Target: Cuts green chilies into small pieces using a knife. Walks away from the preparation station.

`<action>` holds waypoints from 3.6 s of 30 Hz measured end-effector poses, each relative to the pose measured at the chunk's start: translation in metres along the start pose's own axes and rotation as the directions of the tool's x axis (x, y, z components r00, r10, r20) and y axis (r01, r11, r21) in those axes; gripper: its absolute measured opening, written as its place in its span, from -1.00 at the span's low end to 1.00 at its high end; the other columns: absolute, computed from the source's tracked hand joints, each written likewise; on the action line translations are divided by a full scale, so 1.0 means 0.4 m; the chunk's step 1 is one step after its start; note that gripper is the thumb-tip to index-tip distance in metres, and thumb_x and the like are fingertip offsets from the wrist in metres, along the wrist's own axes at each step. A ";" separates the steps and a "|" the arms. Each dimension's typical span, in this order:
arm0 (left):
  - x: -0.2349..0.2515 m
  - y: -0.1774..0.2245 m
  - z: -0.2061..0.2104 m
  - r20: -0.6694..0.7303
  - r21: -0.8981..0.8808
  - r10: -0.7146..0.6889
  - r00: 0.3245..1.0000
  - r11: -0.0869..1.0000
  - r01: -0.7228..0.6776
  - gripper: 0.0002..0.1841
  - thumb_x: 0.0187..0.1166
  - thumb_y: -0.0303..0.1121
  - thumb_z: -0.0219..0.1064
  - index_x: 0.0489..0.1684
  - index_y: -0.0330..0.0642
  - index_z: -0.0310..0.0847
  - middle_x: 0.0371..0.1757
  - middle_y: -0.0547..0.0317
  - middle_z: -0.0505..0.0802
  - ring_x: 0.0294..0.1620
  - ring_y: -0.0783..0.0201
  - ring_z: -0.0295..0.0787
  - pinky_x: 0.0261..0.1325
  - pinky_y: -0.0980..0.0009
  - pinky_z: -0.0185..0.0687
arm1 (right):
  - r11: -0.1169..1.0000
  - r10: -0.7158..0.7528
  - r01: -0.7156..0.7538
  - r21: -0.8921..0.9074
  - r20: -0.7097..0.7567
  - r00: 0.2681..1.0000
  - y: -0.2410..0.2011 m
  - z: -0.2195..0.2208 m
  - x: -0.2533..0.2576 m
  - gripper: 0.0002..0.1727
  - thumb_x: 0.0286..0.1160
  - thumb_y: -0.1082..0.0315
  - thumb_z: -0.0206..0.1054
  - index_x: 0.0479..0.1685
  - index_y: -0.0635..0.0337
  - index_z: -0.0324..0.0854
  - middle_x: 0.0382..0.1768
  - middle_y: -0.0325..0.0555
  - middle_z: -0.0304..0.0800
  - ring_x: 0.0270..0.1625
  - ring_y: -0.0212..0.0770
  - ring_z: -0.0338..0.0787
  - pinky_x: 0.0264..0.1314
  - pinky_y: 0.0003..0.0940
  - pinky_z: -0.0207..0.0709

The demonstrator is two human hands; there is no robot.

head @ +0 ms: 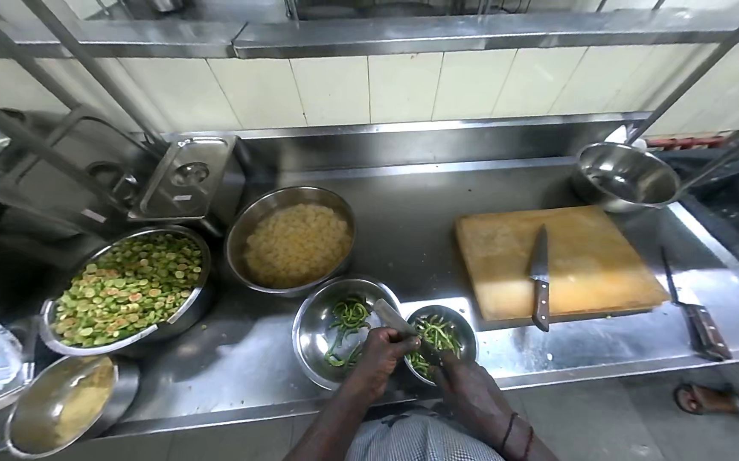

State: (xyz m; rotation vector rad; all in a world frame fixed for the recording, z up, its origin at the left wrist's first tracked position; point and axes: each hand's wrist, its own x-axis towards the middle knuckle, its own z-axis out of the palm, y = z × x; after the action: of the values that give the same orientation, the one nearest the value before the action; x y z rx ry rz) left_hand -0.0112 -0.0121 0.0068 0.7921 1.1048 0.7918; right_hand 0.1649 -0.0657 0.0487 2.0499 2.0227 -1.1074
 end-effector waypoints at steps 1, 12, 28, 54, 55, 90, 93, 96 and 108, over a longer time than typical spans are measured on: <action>0.000 -0.002 0.005 -0.002 -0.013 -0.014 1.000 1.000 0.014 -0.95 0.45 -0.53 0.53 -0.33 -0.31 0.78 -0.36 0.12 0.83 -0.37 0.36 0.70 -0.21 0.46 0.64 | 1.000 0.000 0.000 -0.003 0.004 1.000 0.001 0.001 0.002 -0.51 0.83 -0.02 -0.03 0.24 0.20 0.60 -0.16 0.14 0.79 0.03 0.15 0.83 0.15 0.13 0.63; -0.008 -0.010 0.011 0.004 -0.296 -0.039 0.999 0.954 0.039 -0.87 0.69 -0.57 0.24 -0.10 -0.51 0.68 -0.15 -0.25 0.90 -0.13 -0.02 0.94 0.10 0.14 0.86 | 0.991 0.037 -0.020 0.133 -0.131 0.991 0.032 0.011 0.014 -0.54 0.81 -0.05 0.03 0.07 0.18 0.61 -0.38 0.00 0.71 -0.23 0.03 0.79 -0.06 0.03 0.64; -0.010 -0.019 0.056 0.041 -0.190 -0.115 0.993 0.974 0.121 -0.87 0.56 -0.54 0.42 -0.08 -0.44 0.71 -0.23 -0.07 0.87 -0.24 0.17 0.85 -0.02 0.28 0.82 | 0.998 0.039 -0.034 0.047 -0.109 0.993 0.013 -0.002 0.022 -0.53 0.83 0.02 0.00 0.17 0.22 0.65 -0.19 0.11 0.82 0.00 0.13 0.85 0.14 0.10 0.64; -0.015 -0.014 0.045 0.044 -0.267 -0.123 0.991 0.955 0.131 -0.85 0.69 -0.51 0.28 -0.13 -0.47 0.69 -0.09 -0.22 0.91 -0.13 0.04 0.92 0.06 0.22 0.83 | 0.787 0.147 0.022 0.617 -0.222 0.964 0.107 0.009 0.059 -0.46 0.51 -0.14 0.44 0.17 0.12 0.65 -0.44 -0.12 0.72 -0.56 -0.18 0.68 -0.46 -0.17 0.64; -0.016 -0.018 0.051 0.063 -0.218 -0.103 0.993 0.969 0.115 -0.87 0.66 -0.52 0.32 -0.17 -0.45 0.71 -0.14 -0.17 0.91 -0.17 0.10 0.90 0.02 0.26 0.82 | 0.773 0.122 0.038 0.633 -0.206 0.971 0.105 0.013 0.060 -0.46 0.52 -0.15 0.43 0.17 0.13 0.67 -0.44 -0.13 0.72 -0.56 -0.19 0.66 -0.47 -0.19 0.61; 0.040 -0.041 0.009 0.179 0.857 0.476 0.861 0.353 -0.374 -0.80 0.64 -0.37 0.31 -0.02 -0.16 0.88 0.10 0.03 0.89 0.22 0.08 0.80 0.39 0.11 0.65 | 0.523 -0.005 -0.050 0.851 0.061 0.998 0.123 0.027 0.036 -0.48 0.83 -0.06 0.01 -0.49 0.08 0.48 -0.78 -0.33 0.29 -0.82 -0.42 0.27 -0.78 -0.50 0.24; 0.040 -0.031 0.005 0.292 0.882 0.367 0.883 0.253 -0.397 -0.65 0.76 -0.37 0.14 0.39 -0.06 0.73 0.49 0.14 0.74 0.55 0.06 0.59 0.61 0.02 0.42 | 0.898 0.082 -0.002 0.441 -0.163 0.983 0.127 0.030 0.055 -0.52 0.64 -0.14 0.31 0.08 0.13 0.68 -0.47 -0.13 0.70 -0.44 -0.15 0.70 -0.28 -0.09 0.62; 0.045 -0.025 -0.019 0.179 0.922 0.355 0.918 0.265 -0.282 -0.65 0.75 -0.30 0.18 0.41 -0.05 0.72 0.49 0.10 0.74 0.54 0.06 0.60 0.64 0.05 0.41 | 0.983 0.131 -0.102 0.152 -0.193 0.972 0.109 0.009 0.048 -0.32 0.60 -0.09 0.37 0.56 0.14 0.44 -0.20 0.04 0.82 -0.14 0.07 0.84 0.04 0.14 0.67; 0.057 -0.042 -0.166 -0.261 0.959 -0.062 0.963 0.101 0.266 -0.69 0.71 -0.26 0.18 0.28 -0.09 0.70 0.25 -0.06 0.82 0.37 -0.09 0.72 0.37 -0.11 0.59 | 0.991 0.132 -0.122 0.055 -0.245 0.961 0.095 -0.010 0.037 -0.64 0.79 0.26 0.09 0.42 0.20 0.48 -0.19 0.09 0.80 -0.10 0.10 0.85 0.04 0.08 0.67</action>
State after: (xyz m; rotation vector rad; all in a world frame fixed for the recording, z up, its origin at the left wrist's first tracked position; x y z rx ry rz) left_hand -0.0664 0.0091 -0.0348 1.7291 1.8618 -0.3117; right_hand 0.1988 -0.0563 0.0277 2.4078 1.9482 -0.9156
